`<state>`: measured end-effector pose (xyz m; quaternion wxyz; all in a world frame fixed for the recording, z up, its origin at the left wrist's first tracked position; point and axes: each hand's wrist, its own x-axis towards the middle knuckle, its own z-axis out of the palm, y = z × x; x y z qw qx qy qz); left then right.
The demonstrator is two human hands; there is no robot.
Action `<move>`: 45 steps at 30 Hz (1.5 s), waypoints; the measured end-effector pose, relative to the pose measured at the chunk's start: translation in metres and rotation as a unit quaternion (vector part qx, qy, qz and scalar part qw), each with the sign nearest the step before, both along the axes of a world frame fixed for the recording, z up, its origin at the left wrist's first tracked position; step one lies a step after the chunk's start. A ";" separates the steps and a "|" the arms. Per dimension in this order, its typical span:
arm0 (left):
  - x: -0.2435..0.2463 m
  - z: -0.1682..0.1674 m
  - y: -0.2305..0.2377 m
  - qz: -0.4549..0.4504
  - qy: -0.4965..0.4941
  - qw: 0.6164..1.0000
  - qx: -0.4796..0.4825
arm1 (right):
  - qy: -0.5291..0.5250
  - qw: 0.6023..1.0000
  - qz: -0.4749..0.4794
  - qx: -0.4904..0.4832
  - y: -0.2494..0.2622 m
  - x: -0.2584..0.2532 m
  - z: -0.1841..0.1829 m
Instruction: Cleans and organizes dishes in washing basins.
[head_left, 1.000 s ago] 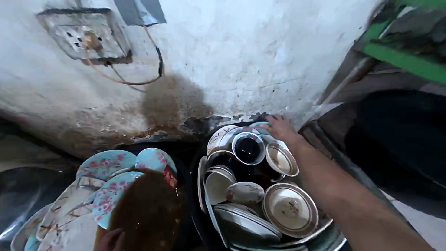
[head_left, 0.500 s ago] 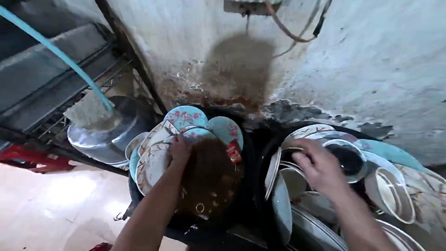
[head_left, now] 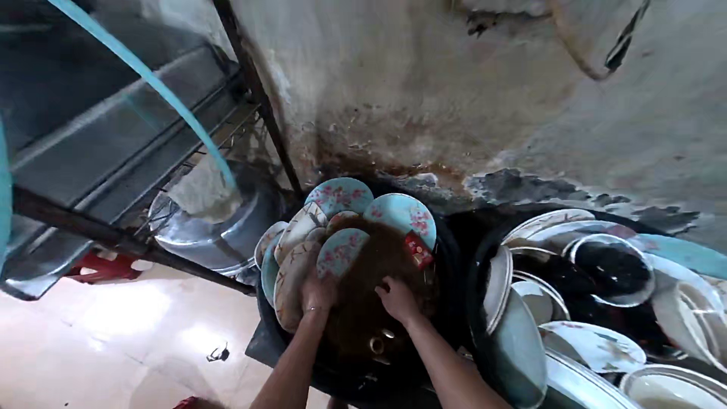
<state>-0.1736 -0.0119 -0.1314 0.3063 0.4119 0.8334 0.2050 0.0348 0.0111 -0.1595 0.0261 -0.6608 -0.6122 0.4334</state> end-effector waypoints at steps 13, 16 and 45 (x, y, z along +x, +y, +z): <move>-0.015 0.049 0.032 -0.182 -0.047 0.952 0.242 | 0.204 0.927 -0.040 0.312 0.037 0.034 0.098; -0.008 -0.021 0.050 -0.213 -0.008 0.958 0.192 | 0.159 0.900 -0.052 0.402 0.021 0.069 0.136; 0.041 -0.032 0.070 -0.089 0.055 0.991 -0.084 | -0.261 0.935 -0.072 0.228 0.105 0.515 0.193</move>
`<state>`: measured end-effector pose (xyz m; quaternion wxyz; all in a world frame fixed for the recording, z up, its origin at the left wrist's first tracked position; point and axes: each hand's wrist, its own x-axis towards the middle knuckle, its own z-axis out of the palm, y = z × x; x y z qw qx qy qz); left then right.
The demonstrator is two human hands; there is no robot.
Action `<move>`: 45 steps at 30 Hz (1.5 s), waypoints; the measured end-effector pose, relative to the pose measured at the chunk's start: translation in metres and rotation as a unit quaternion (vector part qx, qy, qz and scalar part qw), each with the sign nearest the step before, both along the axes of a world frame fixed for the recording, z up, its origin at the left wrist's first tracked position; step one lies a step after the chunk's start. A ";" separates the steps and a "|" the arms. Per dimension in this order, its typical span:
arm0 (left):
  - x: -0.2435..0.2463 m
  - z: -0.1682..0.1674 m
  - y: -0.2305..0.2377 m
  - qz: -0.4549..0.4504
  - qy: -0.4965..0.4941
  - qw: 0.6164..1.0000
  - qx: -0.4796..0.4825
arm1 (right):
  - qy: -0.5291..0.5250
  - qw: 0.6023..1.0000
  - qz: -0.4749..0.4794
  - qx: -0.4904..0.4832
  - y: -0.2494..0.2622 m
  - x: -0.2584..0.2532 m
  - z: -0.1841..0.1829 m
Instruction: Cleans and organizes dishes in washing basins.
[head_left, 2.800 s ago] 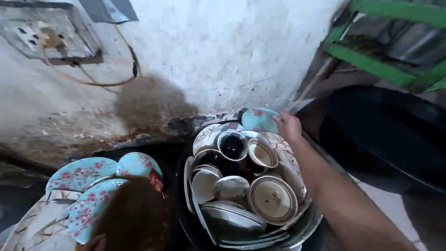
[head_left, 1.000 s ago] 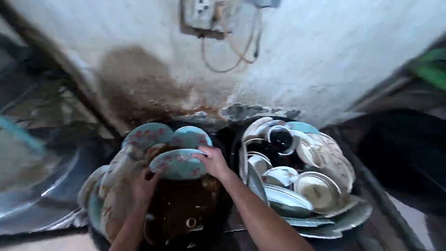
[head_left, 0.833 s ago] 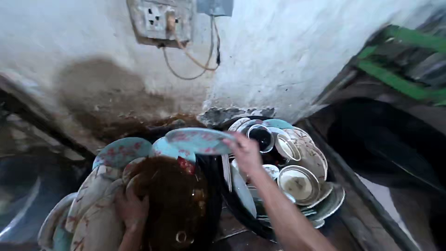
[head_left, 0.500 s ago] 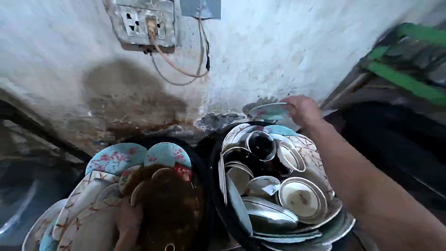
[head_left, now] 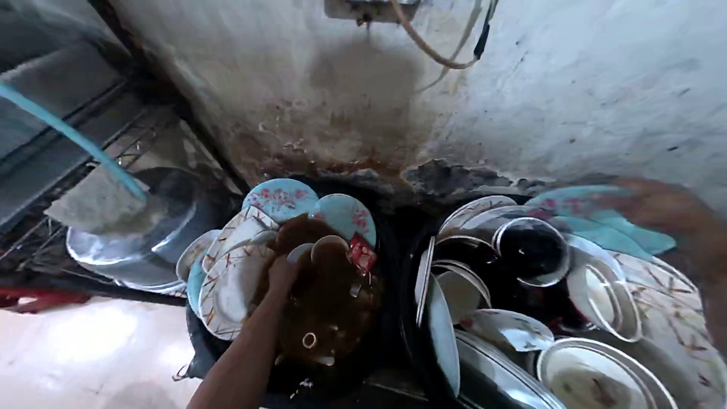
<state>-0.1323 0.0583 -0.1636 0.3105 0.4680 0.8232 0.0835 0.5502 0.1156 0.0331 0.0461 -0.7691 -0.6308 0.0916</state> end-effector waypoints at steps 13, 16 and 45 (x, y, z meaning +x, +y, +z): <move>0.025 -0.016 -0.023 -0.005 -0.148 0.989 -0.023 | 0.147 0.960 0.201 0.130 -0.054 -0.304 -0.028; 0.030 0.029 -0.036 -0.067 -0.041 0.997 -0.021 | 0.187 0.930 0.307 -0.072 -0.030 -0.405 -0.070; 0.072 0.103 0.000 -0.277 -0.081 0.929 0.234 | 0.125 0.944 0.185 0.242 -0.159 -0.295 0.040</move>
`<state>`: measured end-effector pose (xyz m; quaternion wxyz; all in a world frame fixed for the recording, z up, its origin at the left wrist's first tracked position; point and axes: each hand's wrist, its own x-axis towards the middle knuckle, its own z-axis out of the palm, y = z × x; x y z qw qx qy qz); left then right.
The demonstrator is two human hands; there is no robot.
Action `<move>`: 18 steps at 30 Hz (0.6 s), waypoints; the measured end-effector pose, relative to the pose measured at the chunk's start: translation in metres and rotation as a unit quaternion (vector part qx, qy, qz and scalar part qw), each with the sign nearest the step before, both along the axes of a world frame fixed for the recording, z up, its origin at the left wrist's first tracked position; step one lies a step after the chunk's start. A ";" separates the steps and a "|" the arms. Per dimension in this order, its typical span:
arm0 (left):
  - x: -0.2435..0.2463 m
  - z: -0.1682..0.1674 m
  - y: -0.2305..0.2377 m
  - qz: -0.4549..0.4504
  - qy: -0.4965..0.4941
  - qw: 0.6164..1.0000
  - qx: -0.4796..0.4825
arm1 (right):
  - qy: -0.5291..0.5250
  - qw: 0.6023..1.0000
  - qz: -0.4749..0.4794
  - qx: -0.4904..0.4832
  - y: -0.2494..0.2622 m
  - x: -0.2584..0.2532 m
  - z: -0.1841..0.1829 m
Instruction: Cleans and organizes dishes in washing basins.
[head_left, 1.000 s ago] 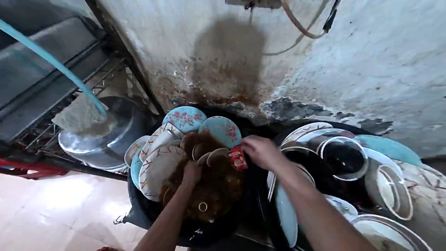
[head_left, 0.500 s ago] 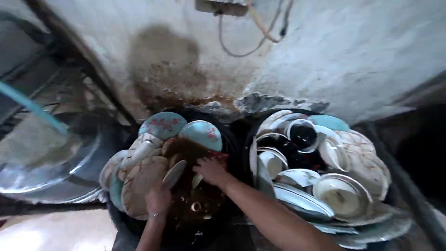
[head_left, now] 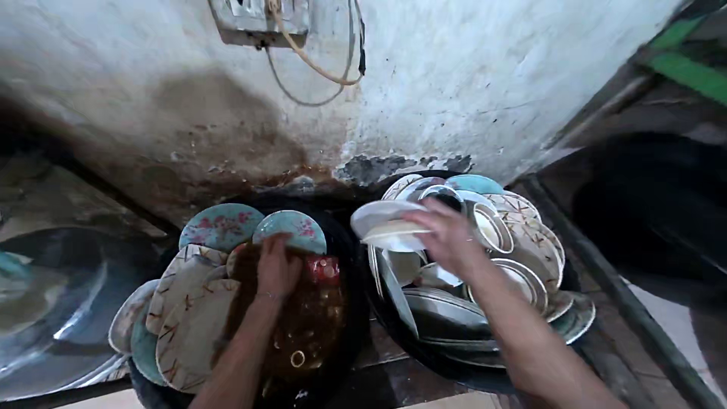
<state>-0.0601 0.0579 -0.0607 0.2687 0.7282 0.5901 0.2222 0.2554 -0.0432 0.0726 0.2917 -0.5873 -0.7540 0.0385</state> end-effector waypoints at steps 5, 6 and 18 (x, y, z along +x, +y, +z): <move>-0.062 -0.077 0.032 0.156 0.176 0.960 -0.151 | -0.077 0.990 -0.088 -0.085 -0.024 0.067 -0.018; -0.065 -0.085 0.033 0.149 0.197 0.952 -0.182 | -0.090 0.984 -0.100 -0.115 -0.026 0.069 -0.032; -0.030 -0.085 -0.008 0.045 0.185 0.957 -0.217 | -0.216 0.903 -0.054 -0.368 -0.008 0.038 -0.085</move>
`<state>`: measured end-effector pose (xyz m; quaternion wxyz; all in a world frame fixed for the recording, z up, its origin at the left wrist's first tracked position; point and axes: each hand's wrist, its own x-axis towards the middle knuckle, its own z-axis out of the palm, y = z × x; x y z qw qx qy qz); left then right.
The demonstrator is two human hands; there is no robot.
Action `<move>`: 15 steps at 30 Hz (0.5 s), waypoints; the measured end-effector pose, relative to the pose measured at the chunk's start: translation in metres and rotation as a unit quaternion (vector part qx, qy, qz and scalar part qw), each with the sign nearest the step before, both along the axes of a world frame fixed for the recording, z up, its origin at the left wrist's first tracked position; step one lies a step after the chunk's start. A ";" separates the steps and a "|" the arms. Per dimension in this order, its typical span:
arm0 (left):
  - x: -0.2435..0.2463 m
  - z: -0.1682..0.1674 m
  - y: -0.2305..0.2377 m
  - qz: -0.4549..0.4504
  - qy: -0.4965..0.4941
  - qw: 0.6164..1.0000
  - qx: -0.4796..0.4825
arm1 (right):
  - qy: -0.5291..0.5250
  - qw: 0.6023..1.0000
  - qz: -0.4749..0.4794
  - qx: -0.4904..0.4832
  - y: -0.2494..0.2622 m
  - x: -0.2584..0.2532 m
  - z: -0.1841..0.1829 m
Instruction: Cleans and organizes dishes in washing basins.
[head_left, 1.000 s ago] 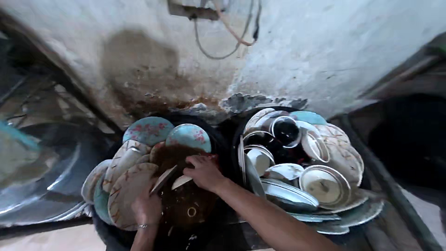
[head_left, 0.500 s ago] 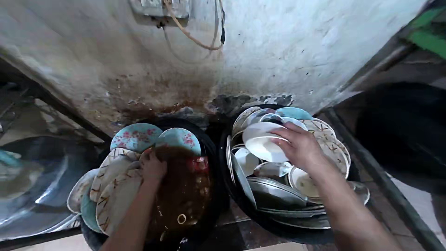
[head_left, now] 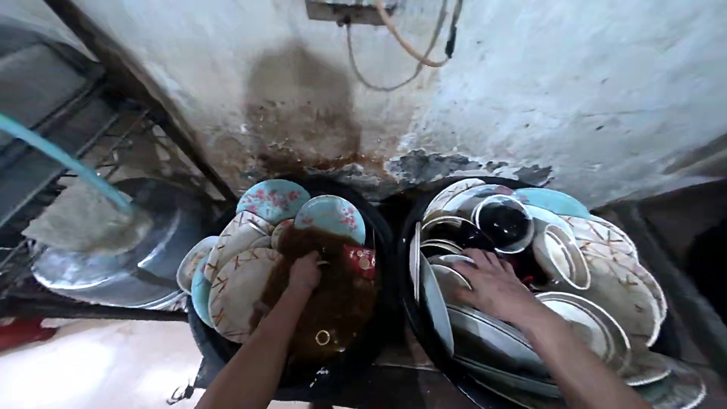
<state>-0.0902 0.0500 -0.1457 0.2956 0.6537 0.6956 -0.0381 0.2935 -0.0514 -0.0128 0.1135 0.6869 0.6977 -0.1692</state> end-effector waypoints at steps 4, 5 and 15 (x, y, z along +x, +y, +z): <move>0.007 0.045 -0.023 -0.077 -0.053 0.982 0.162 | 0.132 0.979 0.009 0.156 0.001 -0.031 0.024; 0.009 0.055 -0.028 -0.085 -0.097 0.964 0.231 | 0.169 0.966 0.014 0.195 0.004 -0.050 0.028; 0.049 0.088 0.000 -0.099 -0.325 0.895 0.289 | 0.137 0.953 0.016 0.270 0.061 -0.089 0.044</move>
